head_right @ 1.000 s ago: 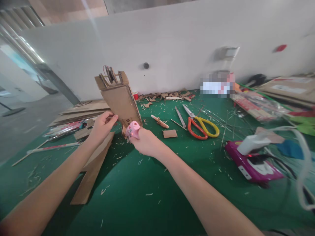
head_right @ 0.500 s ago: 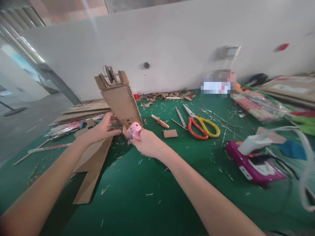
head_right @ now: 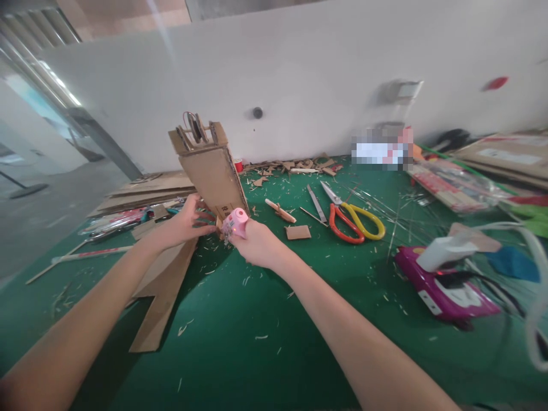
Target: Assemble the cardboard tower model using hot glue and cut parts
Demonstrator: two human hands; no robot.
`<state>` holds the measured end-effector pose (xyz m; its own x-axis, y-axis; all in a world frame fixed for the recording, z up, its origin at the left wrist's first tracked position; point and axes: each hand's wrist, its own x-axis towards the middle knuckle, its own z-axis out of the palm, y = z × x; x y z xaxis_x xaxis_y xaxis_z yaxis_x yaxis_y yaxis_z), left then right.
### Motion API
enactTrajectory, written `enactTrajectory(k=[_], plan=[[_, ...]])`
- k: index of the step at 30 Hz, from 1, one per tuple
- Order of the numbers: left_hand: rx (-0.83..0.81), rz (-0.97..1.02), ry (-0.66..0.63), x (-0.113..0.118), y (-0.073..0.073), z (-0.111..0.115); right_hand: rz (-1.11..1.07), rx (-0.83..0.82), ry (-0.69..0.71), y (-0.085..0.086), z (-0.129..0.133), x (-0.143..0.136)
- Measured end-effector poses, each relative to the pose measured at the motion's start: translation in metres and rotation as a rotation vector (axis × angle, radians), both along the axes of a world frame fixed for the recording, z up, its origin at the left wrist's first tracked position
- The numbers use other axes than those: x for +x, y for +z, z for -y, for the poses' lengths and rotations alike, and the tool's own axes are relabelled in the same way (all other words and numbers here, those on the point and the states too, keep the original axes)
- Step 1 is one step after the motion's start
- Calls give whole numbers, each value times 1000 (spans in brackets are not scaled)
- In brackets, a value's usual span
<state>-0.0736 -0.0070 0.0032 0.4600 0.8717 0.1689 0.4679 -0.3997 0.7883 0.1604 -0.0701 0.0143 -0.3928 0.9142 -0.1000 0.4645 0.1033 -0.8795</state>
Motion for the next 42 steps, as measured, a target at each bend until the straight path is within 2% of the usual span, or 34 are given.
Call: enactTrajectory(k=[12, 19, 25, 32, 36, 42], plan=[[-16, -33, 25, 4, 7, 7, 73, -7, 72, 5, 7, 12], [-9, -40, 20, 0, 2, 1, 34, -18, -20, 4, 2, 13], [-15, -24, -7, -1, 1, 0, 22, 26, -126, -4, -9, 2], [-21, -4, -8, 0, 0, -1, 9, 40, -124, -11, -17, -11], [-16, 5, -12, 1, 1, 1, -4, 102, -114, -16, -19, -14], [-2, 11, -20, 3, 2, 2, 4, 109, -101, -15, -19, -17]])
